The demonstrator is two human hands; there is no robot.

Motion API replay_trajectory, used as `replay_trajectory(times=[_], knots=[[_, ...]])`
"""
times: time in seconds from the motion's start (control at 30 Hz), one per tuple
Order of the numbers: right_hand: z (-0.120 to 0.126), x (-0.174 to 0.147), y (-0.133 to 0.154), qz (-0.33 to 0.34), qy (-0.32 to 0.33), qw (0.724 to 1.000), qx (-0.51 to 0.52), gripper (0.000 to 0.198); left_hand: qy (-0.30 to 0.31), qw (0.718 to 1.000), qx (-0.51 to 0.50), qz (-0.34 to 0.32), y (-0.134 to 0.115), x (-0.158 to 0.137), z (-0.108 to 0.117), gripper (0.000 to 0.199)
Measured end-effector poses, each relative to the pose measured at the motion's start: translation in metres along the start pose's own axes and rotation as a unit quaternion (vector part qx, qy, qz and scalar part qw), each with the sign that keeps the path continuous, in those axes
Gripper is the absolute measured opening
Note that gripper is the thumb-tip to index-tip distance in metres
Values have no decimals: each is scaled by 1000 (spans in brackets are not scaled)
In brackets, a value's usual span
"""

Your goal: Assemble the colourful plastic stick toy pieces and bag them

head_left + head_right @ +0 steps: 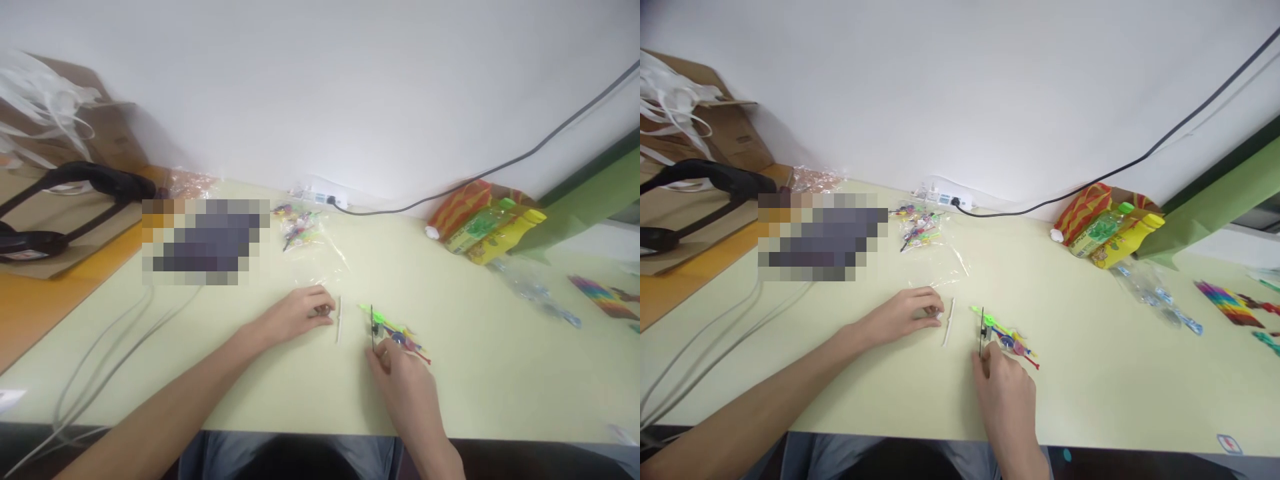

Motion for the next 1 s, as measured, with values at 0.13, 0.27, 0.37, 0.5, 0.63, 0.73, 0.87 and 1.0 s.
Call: replay_trajectory(times=[0.13,0.27,0.37,0.5,0.63,0.73,0.87,1.0], knots=[[-3,0,0,0,-2,1000,-9,31,-9,1000,27,-2,1,0,-2,15],[-8,-4,-1,2,0,1000,23,31,2,998,63,-16,1,0,-4,20],[-12,-9,-1,7,-17,998,66,30,2,997,77,-19,-3,0,-5,34],[-15,-14,-1,16,-23,994,103,29,11,992,116,-49,-13,4,-12,38],[-13,-13,2,37,-18,993,112,28,34,989,134,-57,-15,8,-20,21],[-11,-13,5,50,-19,992,113,29,34,991,118,-55,-11,5,-20,20],[-10,-15,6,60,-21,989,137,29,21,993,94,-61,-6,-2,-16,20],[-9,-18,2,26,-1,981,194,28,17,994,93,-57,-1,-9,-12,20]])
Point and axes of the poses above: each hand's wrist, its own x-axis towards the middle knuckle, its own z-axis out of the back of the hand, y = z × x, the point moved 5 cm from there along x, towards the middle knuckle, and after that the axes turned 4 degrees about -z, right-handed, at the moved point
